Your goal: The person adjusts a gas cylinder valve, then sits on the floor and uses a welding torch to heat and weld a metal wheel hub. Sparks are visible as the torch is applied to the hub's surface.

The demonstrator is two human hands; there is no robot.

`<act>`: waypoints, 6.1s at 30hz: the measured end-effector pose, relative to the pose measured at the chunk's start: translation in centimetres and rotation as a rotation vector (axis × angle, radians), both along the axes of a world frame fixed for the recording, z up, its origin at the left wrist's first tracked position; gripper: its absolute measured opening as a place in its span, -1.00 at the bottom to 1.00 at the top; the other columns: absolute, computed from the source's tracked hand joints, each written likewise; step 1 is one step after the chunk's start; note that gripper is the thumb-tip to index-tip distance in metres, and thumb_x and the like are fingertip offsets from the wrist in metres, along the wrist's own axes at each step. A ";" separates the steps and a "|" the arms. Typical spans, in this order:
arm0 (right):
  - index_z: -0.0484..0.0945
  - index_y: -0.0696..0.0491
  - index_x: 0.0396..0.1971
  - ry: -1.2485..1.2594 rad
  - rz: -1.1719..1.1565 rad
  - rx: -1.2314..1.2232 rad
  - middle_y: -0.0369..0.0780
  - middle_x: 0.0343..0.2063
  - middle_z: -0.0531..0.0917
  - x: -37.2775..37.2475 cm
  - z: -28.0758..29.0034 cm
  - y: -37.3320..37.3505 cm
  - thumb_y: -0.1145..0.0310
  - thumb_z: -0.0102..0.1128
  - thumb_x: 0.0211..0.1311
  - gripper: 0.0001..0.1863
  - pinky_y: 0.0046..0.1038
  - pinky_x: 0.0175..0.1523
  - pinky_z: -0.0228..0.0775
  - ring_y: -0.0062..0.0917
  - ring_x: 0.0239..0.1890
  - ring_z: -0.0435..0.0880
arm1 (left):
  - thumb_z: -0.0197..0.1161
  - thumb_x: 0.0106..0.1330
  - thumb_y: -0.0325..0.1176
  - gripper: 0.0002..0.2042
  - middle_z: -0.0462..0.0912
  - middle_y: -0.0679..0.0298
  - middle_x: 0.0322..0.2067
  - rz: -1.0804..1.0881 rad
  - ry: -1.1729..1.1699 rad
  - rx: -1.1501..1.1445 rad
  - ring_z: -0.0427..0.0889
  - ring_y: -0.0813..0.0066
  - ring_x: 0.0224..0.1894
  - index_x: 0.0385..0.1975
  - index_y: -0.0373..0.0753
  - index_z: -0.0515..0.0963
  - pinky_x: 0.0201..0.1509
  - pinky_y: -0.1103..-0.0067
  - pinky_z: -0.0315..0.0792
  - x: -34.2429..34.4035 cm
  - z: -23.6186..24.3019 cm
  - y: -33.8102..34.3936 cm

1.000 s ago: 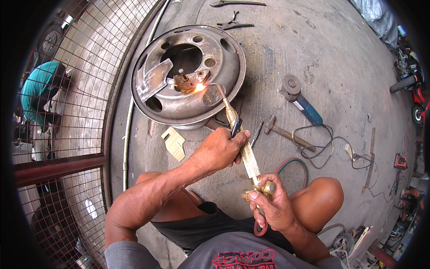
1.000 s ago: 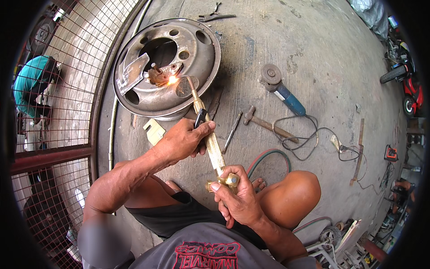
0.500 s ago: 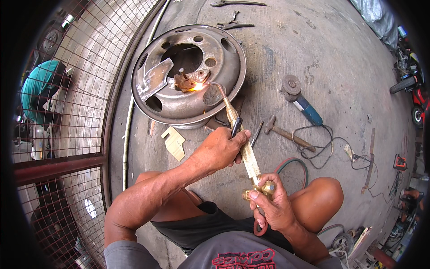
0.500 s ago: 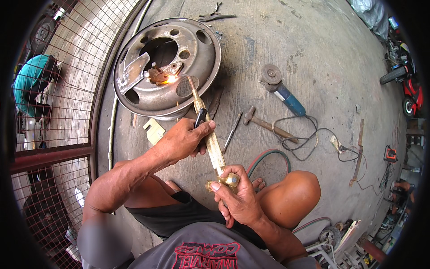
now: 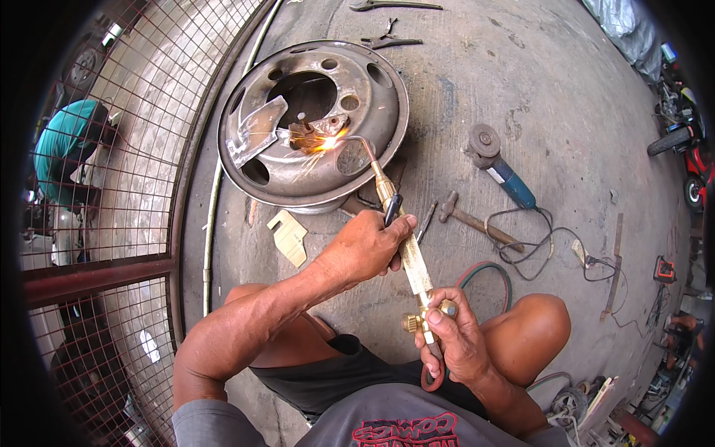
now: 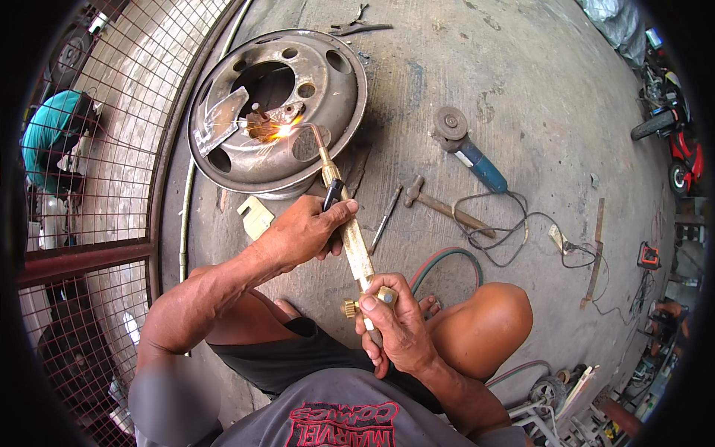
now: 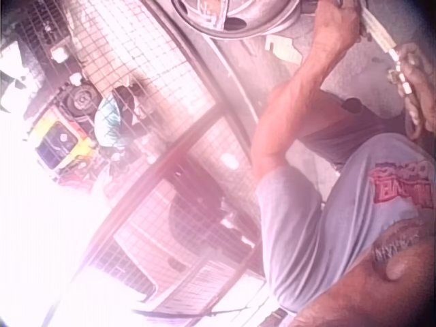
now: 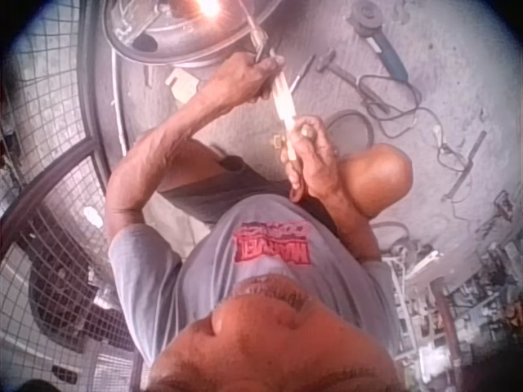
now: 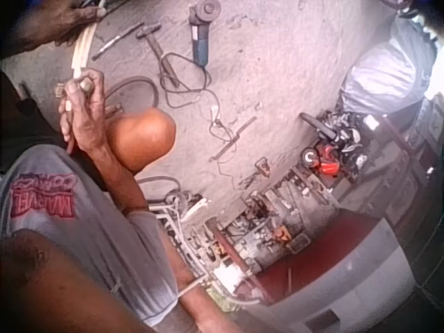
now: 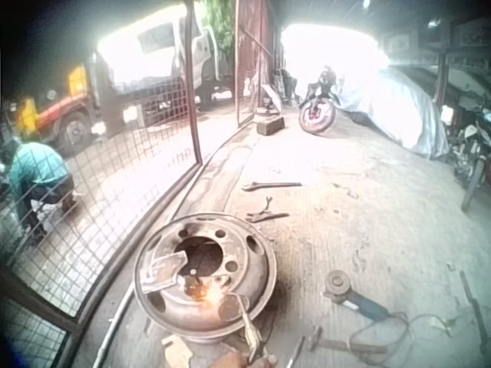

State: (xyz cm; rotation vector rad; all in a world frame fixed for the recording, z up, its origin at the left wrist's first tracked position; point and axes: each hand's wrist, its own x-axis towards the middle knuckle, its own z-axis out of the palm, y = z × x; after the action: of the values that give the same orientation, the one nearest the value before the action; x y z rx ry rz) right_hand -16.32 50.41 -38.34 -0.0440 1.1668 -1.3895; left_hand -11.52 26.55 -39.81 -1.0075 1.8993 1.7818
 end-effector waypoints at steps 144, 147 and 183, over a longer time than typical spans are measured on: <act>0.22 -0.13 0.11 -0.237 -0.072 -0.105 -0.05 -0.38 0.60 -0.6 0.0 0.4 0.19 0.00 0.62 -0.75 -0.56 -0.72 0.32 -0.56 -0.74 0.51 | 0.11 0.55 0.17 -0.36 0.51 0.34 -0.73 -0.004 0.017 -0.027 0.44 0.59 -0.68 -0.62 -0.29 0.59 -0.56 0.55 0.33 -0.2 0.7 0.0; 0.22 -0.14 0.11 -0.216 -0.063 -0.103 -0.08 -0.39 0.59 -0.5 -0.1 0.3 0.17 0.01 0.63 -0.75 -0.57 -0.72 0.31 -0.59 -0.74 0.51 | 0.12 0.55 0.17 -0.37 0.51 0.34 -0.72 0.017 0.036 -0.011 0.43 0.59 -0.67 -0.60 -0.29 0.59 -0.56 0.55 0.32 0.0 0.1 0.0; 0.25 -0.12 0.09 -0.154 -0.048 -0.063 -0.14 -0.41 0.57 -0.3 0.2 0.4 0.21 0.07 0.61 -0.75 -0.62 -0.70 0.31 -0.63 -0.74 0.48 | 0.11 0.56 0.17 -0.38 0.54 0.31 -0.70 0.013 0.000 -0.003 0.44 0.59 -0.67 -0.56 -0.30 0.60 -0.56 0.56 0.33 -0.2 1.0 0.1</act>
State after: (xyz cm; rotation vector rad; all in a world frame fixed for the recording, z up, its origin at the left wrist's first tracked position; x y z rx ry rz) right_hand -16.66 50.77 -38.13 0.0463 1.0023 -1.4457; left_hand -11.73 26.70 -38.83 -1.0226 1.9003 1.7868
